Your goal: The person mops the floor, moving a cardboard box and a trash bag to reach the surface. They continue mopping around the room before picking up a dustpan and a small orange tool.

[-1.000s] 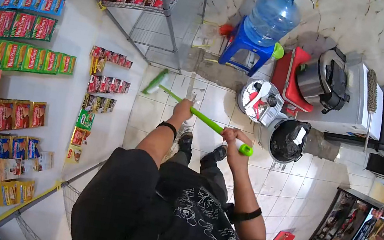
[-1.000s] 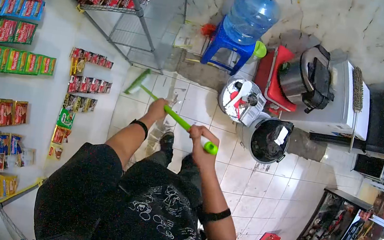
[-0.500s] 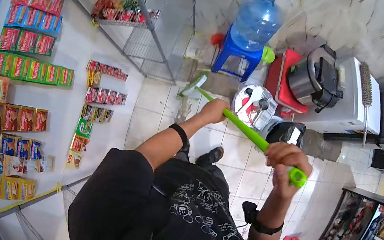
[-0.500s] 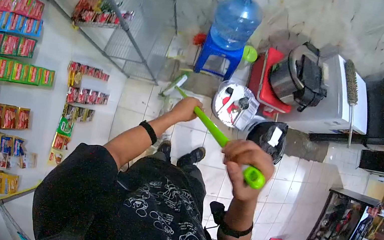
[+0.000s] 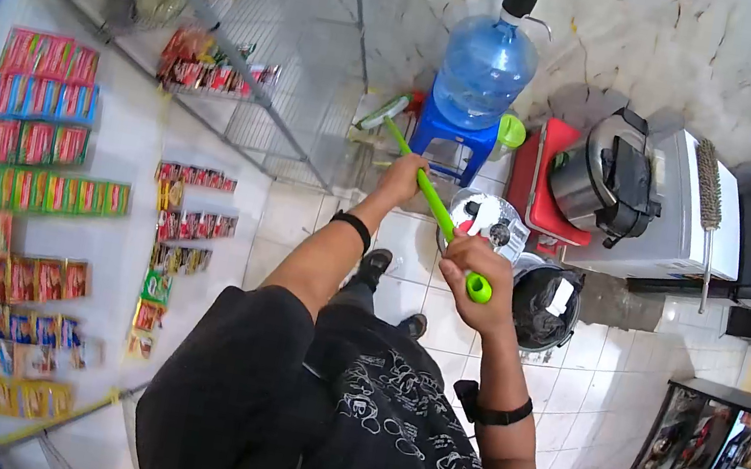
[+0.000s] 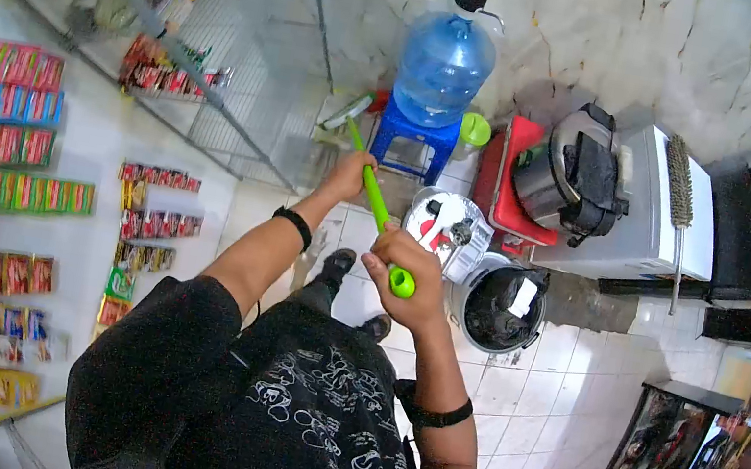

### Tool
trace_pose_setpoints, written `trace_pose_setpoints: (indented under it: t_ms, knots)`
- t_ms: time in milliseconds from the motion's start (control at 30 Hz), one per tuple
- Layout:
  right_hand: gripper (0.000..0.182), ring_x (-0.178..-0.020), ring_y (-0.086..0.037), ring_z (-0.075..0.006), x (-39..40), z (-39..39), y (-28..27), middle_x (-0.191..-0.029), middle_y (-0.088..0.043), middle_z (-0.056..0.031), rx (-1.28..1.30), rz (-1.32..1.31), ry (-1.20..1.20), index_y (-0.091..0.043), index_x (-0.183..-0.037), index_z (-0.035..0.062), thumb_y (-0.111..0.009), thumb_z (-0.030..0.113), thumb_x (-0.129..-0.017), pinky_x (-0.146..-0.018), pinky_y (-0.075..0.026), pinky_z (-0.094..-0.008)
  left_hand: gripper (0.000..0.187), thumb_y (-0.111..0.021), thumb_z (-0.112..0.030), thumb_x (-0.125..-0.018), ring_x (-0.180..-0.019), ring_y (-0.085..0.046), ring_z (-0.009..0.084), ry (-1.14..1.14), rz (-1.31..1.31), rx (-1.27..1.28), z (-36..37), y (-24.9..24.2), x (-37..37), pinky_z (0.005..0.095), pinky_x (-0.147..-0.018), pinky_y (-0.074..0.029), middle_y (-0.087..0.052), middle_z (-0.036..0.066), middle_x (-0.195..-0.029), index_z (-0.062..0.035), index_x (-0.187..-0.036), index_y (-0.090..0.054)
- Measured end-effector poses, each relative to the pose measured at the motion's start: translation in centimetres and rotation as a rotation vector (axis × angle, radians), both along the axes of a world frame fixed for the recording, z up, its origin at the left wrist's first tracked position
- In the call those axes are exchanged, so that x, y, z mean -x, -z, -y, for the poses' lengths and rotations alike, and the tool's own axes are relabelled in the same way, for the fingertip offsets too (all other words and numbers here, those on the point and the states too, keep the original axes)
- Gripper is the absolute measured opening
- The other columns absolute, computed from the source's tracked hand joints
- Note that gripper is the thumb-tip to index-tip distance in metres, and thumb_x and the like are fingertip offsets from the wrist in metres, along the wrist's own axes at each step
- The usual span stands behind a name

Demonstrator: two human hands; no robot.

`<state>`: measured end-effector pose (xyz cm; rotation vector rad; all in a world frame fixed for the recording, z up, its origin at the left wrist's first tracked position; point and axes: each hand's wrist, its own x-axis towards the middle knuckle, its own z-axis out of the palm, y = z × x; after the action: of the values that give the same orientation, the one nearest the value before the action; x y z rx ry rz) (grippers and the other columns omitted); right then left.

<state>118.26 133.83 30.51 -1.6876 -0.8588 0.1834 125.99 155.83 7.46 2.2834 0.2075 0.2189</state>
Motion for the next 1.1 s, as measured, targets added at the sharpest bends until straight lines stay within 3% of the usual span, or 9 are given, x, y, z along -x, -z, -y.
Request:
trace_pose_setpoints:
  t_ms: [133, 233, 300, 400, 733, 900, 1000, 1067, 1100]
  knots:
    - [0.012, -0.070, -0.060, -0.0207, -3.0, -2.3, -1.3, -0.071, -0.060, -0.0089, -0.096, 0.051, 0.078, -0.056, -0.071, -0.0017, -0.063, 0.001, -0.080, -0.087, -0.048, -0.0413, 0.013, -0.067, -0.010, -0.070, -0.085, -0.058, 0.0360, 0.049, -0.013, 0.035, -1.6, 0.6, -3.4, 0.0424, -0.073, -0.046, -0.059, 0.015, -0.088, -0.0067, -0.080, -0.060]
    - [0.013, -0.069, -0.060, -0.0210, -5.6, -3.7, -2.1, -0.071, -0.060, -0.0099, -0.118, 0.023, 0.133, -0.055, -0.070, -0.0029, -0.063, -0.001, -0.080, -0.086, -0.049, -0.0419, 0.013, -0.068, -0.011, -0.070, -0.083, -0.057, 0.0364, 0.011, -0.127, 0.375, -2.9, 1.2, -6.2, 0.0428, -0.071, -0.045, -0.058, 0.015, -0.085, -0.0066, -0.080, -0.060]
    - [0.012, -0.069, -0.060, -0.0210, -7.2, -4.9, -2.1, -0.071, -0.060, -0.0100, -0.149, 0.002, 0.160, -0.056, -0.070, -0.0031, -0.063, -0.001, -0.080, -0.087, -0.048, -0.0420, 0.013, -0.069, -0.011, -0.071, -0.082, -0.057, 0.0373, 0.090, -0.039, 0.029, -3.6, -2.3, -6.6, 0.0425, -0.070, -0.045, -0.058, 0.014, -0.085, -0.0061, -0.078, -0.060]
    - [0.011, -0.069, -0.060, -0.0209, -8.3, -6.4, -1.4, -0.072, -0.061, -0.0103, -0.086, 0.006, 0.172, -0.056, -0.071, -0.0028, -0.063, -0.002, -0.080, -0.087, -0.048, -0.0414, 0.018, -0.073, -0.018, -0.074, -0.072, -0.058, 0.0297, 0.036, 0.015, -0.060, -5.4, -0.2, -8.6, 0.0383, -0.062, -0.044, -0.060, 0.012, -0.080, -0.0076, -0.079, -0.059]
    - [0.008, -0.076, -0.060, -0.0191, -11.1, -7.0, 1.5, -0.077, -0.062, -0.0104, -0.111, -0.155, 0.237, -0.058, -0.074, -0.0029, -0.062, -0.001, -0.081, -0.094, -0.044, -0.0429, 0.023, -0.074, -0.026, -0.073, -0.080, -0.058, 0.0356, 0.082, 0.084, -0.189, -6.2, 2.5, -9.6, 0.0429, -0.071, -0.046, -0.061, 0.011, -0.085, -0.0080, -0.079, -0.061]
    - [0.006, -0.075, -0.060, -0.0202, -12.2, -6.8, 0.6, -0.077, -0.062, -0.0110, -0.173, -0.075, 0.236, -0.058, -0.075, -0.0033, -0.063, -0.002, -0.080, -0.093, -0.045, -0.0435, 0.010, -0.067, -0.011, -0.072, -0.088, -0.057, 0.0315, 0.045, -0.011, -0.211, -5.1, 0.5, -10.9, 0.0430, -0.074, -0.045, -0.060, 0.011, -0.086, -0.0099, -0.079, -0.061]
    - [0.007, -0.075, -0.061, -0.0219, -12.3, -8.4, 3.4, -0.078, -0.062, -0.0122, -0.050, -0.043, 0.195, -0.058, -0.076, -0.0031, -0.064, -0.001, -0.079, -0.091, -0.046, -0.0414, 0.010, -0.067, -0.012, -0.073, -0.083, -0.058, 0.0329, -0.078, -0.061, 0.088, -6.6, 8.0, -12.6, 0.0422, -0.072, -0.045, -0.060, 0.012, -0.083, -0.0093, -0.079, -0.060]
    - [0.010, -0.073, -0.061, -0.0224, -12.2, -9.3, 6.6, -0.078, -0.061, -0.0123, -0.014, -0.045, 0.171, -0.058, -0.078, -0.0022, -0.067, 0.002, -0.078, -0.086, -0.047, -0.0351, 0.011, -0.066, -0.012, -0.073, -0.079, -0.058, 0.0354, -0.155, -0.086, 0.633, -8.1, 16.8, -14.0, 0.0427, -0.071, -0.046, -0.060, 0.014, -0.082, -0.0085, -0.080, -0.059]
    - [0.010, -0.072, -0.061, -0.0224, -11.9, -9.4, 6.6, -0.077, -0.061, -0.0123, 0.009, -0.048, 0.172, -0.058, -0.077, -0.0023, -0.066, 0.002, -0.078, -0.085, -0.047, -0.0342, 0.010, -0.064, -0.009, -0.073, -0.081, -0.058, 0.0367, -0.159, -0.366, 0.582, -7.3, 7.7, -11.9, 0.0431, -0.069, -0.046, -0.061, 0.015, -0.086, -0.0074, -0.082, -0.059]
